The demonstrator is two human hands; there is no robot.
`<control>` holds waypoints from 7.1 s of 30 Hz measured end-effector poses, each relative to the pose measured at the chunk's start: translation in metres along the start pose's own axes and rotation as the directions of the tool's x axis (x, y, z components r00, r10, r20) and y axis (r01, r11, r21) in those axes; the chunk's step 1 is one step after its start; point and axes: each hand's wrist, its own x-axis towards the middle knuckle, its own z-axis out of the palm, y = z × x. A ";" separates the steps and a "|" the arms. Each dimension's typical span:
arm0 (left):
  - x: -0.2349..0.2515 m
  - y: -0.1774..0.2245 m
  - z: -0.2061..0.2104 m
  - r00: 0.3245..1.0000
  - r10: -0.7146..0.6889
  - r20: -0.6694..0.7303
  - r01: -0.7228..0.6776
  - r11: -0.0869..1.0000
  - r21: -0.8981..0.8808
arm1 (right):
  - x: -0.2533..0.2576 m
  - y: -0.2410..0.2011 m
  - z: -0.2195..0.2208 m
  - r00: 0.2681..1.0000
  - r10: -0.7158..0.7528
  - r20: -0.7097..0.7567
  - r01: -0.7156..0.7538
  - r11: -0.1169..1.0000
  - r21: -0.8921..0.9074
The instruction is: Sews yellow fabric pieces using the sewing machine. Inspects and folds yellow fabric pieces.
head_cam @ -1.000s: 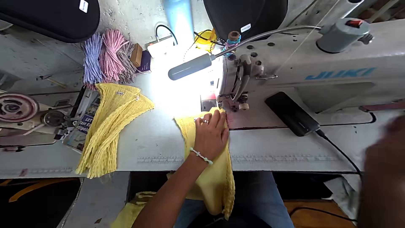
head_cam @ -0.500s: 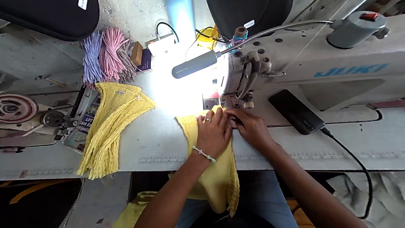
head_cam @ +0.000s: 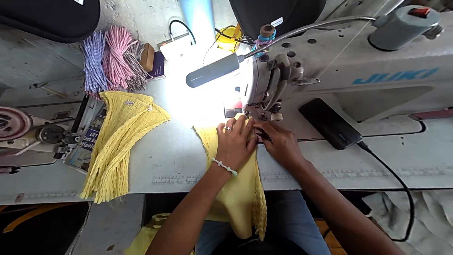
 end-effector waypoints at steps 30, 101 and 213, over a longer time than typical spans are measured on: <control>-0.012 0.002 -0.003 1.000 0.006 -0.019 -0.007 0.999 -0.031 | 0.038 -0.051 -0.005 0.912 0.379 0.154 -0.334 0.908 -0.254; -0.210 0.002 -0.027 0.927 0.184 -0.328 -0.251 0.952 -0.176 | -0.169 -0.081 -0.019 0.963 0.221 0.153 -0.261 0.905 0.334; -0.099 -0.100 -0.172 0.884 -0.095 -0.458 -0.116 0.905 -0.411 | -0.073 -0.113 -0.046 0.792 -0.610 -0.041 0.601 0.766 0.228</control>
